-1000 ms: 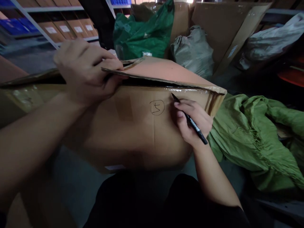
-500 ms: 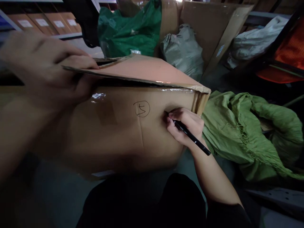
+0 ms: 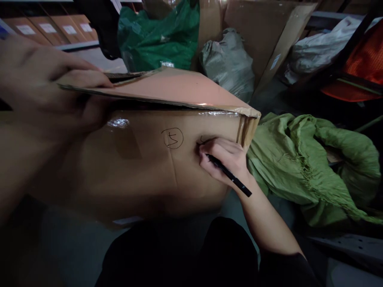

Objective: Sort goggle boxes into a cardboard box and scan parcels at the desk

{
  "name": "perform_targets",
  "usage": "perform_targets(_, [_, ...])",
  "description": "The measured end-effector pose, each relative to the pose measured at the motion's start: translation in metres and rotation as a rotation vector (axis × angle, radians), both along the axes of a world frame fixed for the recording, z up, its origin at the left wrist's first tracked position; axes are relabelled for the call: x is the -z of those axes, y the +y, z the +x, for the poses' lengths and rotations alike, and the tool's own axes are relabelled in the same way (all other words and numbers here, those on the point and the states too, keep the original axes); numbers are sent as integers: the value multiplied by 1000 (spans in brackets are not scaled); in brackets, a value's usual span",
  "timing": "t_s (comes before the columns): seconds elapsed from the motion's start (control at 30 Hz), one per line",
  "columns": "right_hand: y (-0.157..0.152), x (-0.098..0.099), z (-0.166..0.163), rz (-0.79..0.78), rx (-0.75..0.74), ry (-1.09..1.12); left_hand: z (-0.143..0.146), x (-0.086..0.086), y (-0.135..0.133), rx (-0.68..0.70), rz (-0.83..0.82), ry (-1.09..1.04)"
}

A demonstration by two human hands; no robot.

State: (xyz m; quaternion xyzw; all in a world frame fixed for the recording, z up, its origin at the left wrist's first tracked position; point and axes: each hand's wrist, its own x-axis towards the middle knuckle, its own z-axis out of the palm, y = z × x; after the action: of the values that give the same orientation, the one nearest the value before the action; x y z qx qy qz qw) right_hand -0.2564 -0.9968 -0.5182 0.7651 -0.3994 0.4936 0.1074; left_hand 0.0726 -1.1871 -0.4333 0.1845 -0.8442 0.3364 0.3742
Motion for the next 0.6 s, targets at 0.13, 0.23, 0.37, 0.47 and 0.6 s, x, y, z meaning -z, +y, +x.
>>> perform_targets(0.13, [1, -1, -2, 6, 140, -47, 0, -1, 1, 25, 12, -10])
perform_targets(0.23, [2, -1, -2, -13, 124, -49, 1, 0, 0, 21, 32, 0])
perform_targets(0.37, [1, -1, 0, -30, 56, -30, 2, 1, 0, 7, 93, 8])
perform_targets(0.47, [0, 0, -2, -41, 90, -56, 1, 1, 2, 3, 86, 24])
perform_targets(0.6, [2, 2, -7, -53, 141, -96, 1, 0, 4, -16, 83, 12])
